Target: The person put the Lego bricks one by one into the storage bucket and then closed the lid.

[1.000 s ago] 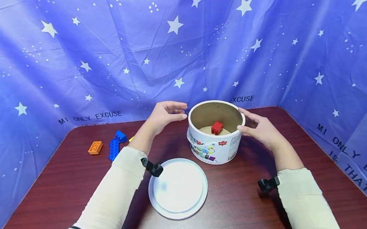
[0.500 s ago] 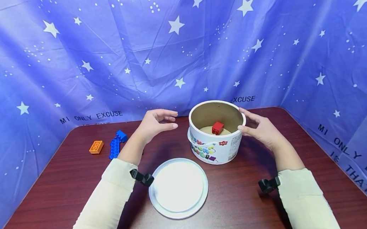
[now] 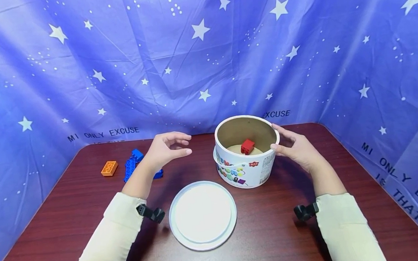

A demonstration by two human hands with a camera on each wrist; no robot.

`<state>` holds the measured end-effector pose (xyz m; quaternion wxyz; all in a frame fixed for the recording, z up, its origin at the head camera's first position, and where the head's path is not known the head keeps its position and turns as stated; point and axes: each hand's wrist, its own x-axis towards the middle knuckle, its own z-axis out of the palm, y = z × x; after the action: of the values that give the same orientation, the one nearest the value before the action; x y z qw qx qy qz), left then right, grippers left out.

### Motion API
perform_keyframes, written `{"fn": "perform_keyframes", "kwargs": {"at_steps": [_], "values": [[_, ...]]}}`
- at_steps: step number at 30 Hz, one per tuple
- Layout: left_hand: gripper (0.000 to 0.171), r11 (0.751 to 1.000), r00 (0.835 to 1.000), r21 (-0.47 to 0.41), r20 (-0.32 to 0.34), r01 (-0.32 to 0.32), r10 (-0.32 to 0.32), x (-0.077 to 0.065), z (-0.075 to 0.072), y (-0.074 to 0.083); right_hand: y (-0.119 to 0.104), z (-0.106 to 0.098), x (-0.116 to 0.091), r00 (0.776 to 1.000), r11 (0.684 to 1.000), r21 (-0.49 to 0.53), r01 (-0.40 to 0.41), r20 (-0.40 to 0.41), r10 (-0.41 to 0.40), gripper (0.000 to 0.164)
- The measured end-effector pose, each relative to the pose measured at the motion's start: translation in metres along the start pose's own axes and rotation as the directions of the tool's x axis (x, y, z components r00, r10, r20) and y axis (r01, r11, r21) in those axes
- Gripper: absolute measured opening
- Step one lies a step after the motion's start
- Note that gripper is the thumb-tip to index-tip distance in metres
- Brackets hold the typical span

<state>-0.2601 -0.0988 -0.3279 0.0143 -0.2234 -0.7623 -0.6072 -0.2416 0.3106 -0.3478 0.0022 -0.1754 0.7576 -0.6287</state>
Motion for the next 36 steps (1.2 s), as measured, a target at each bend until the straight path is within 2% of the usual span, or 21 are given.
{"fn": "perform_keyframes", "kwargs": {"at_steps": [10, 16, 25, 36], "values": [[0.037, 1.0, 1.0, 0.006, -0.028, -0.011, 0.011, -0.014, -0.016, -0.004, 0.0, 0.0, -0.001, 1.0, 1.0, -0.011, 0.004, -0.006, -0.004, 0.066], [0.04, 1.0, 0.999, -0.012, -0.039, 0.013, -0.014, -0.024, -0.028, -0.006, 0.001, 0.0, -0.001, 1.0, 1.0, -0.002, 0.011, 0.0, -0.011, 0.066], [0.044, 1.0, 0.996, -0.028, -0.091, 0.0, -0.002, -0.04, -0.048, -0.015, 0.001, 0.0, 0.0, 1.0, 0.999, -0.027, 0.028, 0.003, -0.028, 0.065], [0.042, 0.999, 0.992, 0.029, -0.126, 0.018, -0.014, -0.058, -0.065, -0.027, -0.001, 0.002, -0.001, 1.0, 0.999, -0.044, 0.024, -0.002, -0.024, 0.065]]}}
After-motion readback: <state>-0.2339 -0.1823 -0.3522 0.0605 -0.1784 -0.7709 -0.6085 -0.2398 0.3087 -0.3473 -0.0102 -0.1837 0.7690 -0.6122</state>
